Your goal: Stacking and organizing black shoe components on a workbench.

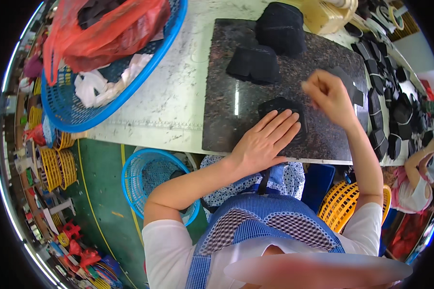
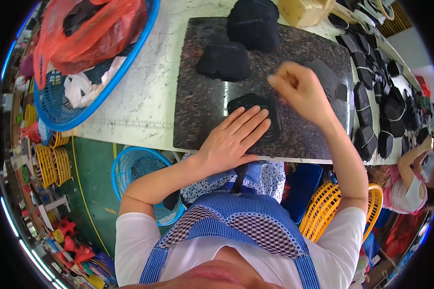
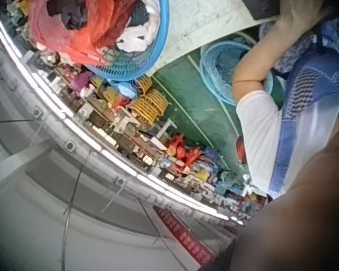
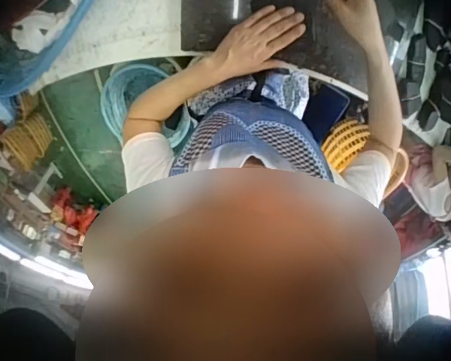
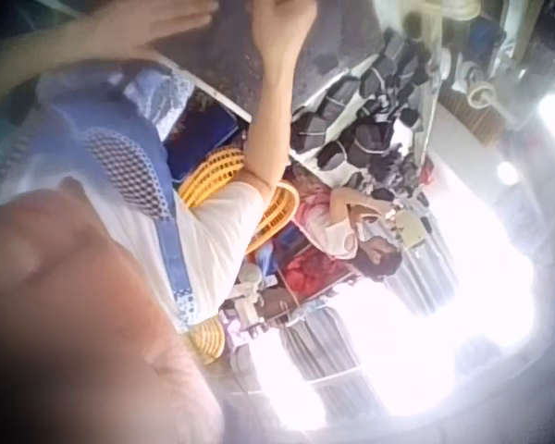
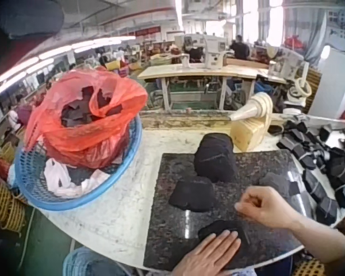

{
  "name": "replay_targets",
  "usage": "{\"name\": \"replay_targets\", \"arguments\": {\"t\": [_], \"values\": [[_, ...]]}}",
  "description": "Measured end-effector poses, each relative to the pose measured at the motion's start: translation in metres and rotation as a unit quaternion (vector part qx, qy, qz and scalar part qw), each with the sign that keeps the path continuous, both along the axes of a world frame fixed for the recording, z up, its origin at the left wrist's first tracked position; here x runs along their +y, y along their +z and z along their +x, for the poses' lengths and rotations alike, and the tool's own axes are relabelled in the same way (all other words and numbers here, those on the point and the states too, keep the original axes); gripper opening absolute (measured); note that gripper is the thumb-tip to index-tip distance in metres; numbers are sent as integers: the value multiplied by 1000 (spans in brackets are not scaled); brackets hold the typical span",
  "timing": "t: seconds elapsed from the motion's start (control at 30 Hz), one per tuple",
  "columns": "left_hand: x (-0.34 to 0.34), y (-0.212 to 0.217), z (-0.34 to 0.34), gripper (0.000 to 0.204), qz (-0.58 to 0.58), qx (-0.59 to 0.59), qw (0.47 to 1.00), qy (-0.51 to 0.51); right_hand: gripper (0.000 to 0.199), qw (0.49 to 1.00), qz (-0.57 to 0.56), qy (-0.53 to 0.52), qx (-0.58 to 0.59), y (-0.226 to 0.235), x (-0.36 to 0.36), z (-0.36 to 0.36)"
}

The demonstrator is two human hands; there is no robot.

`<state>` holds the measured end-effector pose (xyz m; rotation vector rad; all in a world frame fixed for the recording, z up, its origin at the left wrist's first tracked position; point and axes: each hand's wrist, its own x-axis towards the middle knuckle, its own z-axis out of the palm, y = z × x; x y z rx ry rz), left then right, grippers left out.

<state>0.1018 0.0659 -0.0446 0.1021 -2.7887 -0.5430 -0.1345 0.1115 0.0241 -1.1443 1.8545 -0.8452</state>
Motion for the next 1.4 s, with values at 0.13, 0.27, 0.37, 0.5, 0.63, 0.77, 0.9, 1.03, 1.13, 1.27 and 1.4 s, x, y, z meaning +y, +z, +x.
{"name": "replay_targets", "arguments": {"t": [0.13, 0.27, 0.37, 0.5, 0.63, 0.77, 0.9, 1.03, 1.13, 1.27, 1.4], "values": [[1, 7, 9, 90, 32, 15, 999, 7, 18, 926, -271, 183, 191, -6, -73, 35], [14, 1, 17, 86, 71, 188, 979, -18, 27, 873, -316, 296, 225, -26, -92, 27], [26, 13, 50, 75, 33, 231, 963, 132, 24, 905, -307, 264, 128, -34, -86, 9], [44, 4, 87, 52, 133, 299, 887, 325, 20, 885, -311, 302, 167, -42, -98, 10], [62, -4, 109, 40, 122, 308, 851, 407, 9, 910, -280, 284, 109, -64, -117, -10], [78, -13, 134, 27, 156, 304, 819, 460, 19, 892, -317, 273, 171, -76, -140, -24], [85, -29, 158, 17, 218, 327, 762, 515, 27, 888, -318, 256, 212, -76, -149, -39], [92, -51, 181, 15, 280, 331, 711, 554, 33, 905, -242, 259, 237, -67, -155, -27], [85, -50, 180, 14, 313, 341, 705, 538, 35, 898, -258, 215, 283, -78, -154, -49], [89, -56, 177, 15, 326, 329, 704, 538, 37, 922, -274, 174, 211, -80, -152, -39], [90, -75, 177, 16, 347, 334, 702, 524, 37, 911, -158, 221, 310, -65, -157, -62]]}}
